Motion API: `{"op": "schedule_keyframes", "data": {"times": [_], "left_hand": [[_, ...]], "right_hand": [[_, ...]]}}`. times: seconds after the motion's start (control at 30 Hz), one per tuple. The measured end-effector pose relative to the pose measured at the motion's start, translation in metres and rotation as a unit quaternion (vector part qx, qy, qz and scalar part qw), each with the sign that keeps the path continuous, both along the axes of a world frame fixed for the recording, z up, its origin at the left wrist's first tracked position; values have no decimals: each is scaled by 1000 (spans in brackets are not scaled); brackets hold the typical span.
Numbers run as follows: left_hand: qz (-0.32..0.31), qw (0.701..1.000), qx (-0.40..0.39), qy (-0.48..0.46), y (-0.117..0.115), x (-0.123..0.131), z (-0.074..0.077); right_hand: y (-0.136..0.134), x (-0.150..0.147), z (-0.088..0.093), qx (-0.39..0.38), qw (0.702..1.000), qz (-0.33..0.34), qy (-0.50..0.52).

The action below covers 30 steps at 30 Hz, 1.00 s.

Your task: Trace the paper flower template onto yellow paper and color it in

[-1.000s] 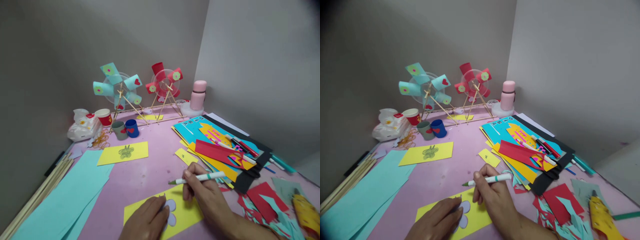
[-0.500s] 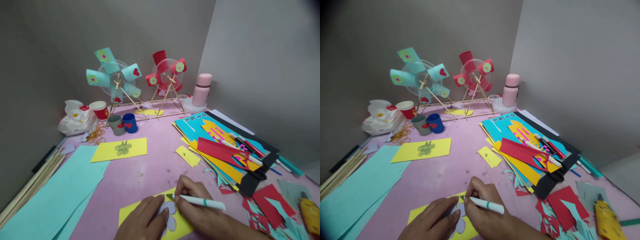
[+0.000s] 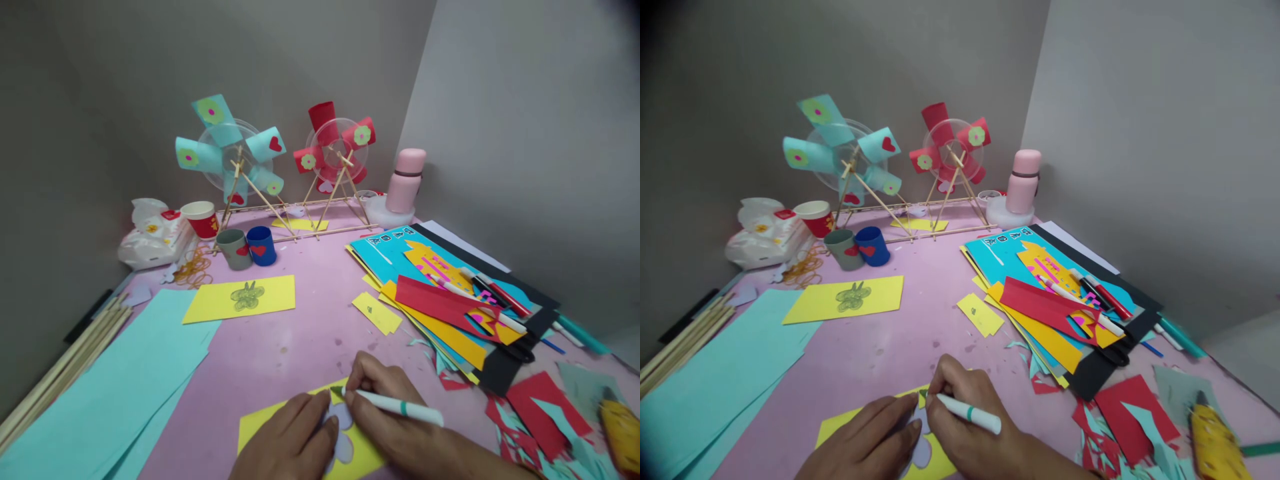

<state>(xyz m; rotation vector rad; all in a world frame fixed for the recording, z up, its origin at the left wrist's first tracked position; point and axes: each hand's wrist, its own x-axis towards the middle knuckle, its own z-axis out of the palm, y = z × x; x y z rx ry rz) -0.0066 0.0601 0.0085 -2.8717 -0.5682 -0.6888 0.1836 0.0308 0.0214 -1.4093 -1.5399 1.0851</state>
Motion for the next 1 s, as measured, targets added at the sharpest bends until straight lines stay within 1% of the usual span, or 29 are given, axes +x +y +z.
{"op": "schedule_keyframes", "data": {"times": [0.17, 0.27, 0.4, 0.57, 0.73, 0.9, 1.0], "left_hand": [[6, 1000, 6, 3, 0, 0, -4], [11, 1000, 23, 5, -1, 0, -4], [9, 999, 47, 9, 0, 0, 0], [-1, 998, 58, 23, 1, -1, 3], [8, 999, 49, 10, 1, 0, 1], [4, 999, 32, -1, 0, 1, -2], [12, 1000, 25, -1, -2, 0, -5]], "right_hand": [[-1, 0, -1, 3, 1000, 6, 5], [-1, 0, -2, 11, 1000, 6, 0], [-2, 0, -1, 3, 1000, -4, -14], [-2, 0, 2, 2, 1000, -4, -30], [-2, 0, 1, 7, 999, -4, -39], [-2, 1, -7, 13, 1000, -13, -23], [-2, 1, -10, 14, 1000, -12, -5]]}}
